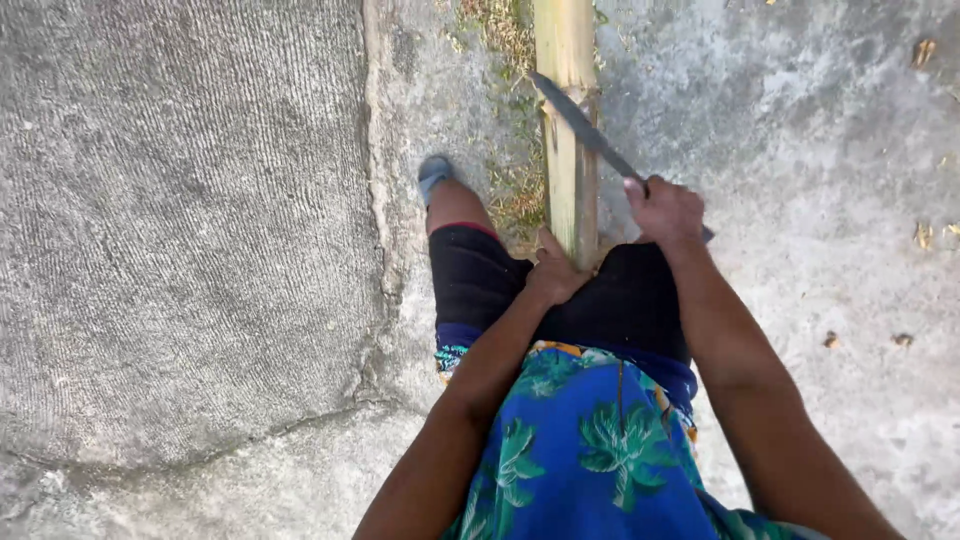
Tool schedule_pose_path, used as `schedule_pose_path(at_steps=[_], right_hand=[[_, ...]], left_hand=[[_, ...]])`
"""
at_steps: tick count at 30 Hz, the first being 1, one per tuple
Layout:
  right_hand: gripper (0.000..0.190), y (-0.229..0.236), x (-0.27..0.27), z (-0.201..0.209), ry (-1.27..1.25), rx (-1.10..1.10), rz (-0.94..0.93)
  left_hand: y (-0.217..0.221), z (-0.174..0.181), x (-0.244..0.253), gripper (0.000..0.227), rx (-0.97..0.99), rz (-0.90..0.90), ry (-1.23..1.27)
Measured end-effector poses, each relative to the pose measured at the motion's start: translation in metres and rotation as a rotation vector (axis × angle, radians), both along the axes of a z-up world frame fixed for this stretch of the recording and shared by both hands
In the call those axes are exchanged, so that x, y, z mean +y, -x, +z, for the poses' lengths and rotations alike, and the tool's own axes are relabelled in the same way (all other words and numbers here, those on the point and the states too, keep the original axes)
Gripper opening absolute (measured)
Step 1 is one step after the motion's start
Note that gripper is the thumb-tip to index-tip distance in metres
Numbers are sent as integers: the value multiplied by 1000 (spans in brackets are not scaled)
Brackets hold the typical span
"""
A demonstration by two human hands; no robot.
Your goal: Using a machete to shave the outer layer off a bamboo pole.
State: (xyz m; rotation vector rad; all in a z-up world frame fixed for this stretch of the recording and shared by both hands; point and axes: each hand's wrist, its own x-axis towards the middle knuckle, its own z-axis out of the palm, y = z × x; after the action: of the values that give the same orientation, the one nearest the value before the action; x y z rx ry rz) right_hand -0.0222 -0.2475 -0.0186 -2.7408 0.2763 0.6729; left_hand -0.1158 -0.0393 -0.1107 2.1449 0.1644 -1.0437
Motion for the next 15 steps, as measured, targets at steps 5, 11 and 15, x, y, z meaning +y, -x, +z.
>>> schedule_pose_path(at_steps=[5, 11, 15], right_hand=[[67, -3, 17, 17, 16, -40, 307], [67, 19, 23, 19, 25, 50, 148], [67, 12, 5, 11, -20, 67, 296]], left_hand=[[-1, 11, 2, 148, -30, 34, 78], [10, -5, 0, 147, -21, 54, 121], [7, -47, 1, 148, -154, 29, 152]])
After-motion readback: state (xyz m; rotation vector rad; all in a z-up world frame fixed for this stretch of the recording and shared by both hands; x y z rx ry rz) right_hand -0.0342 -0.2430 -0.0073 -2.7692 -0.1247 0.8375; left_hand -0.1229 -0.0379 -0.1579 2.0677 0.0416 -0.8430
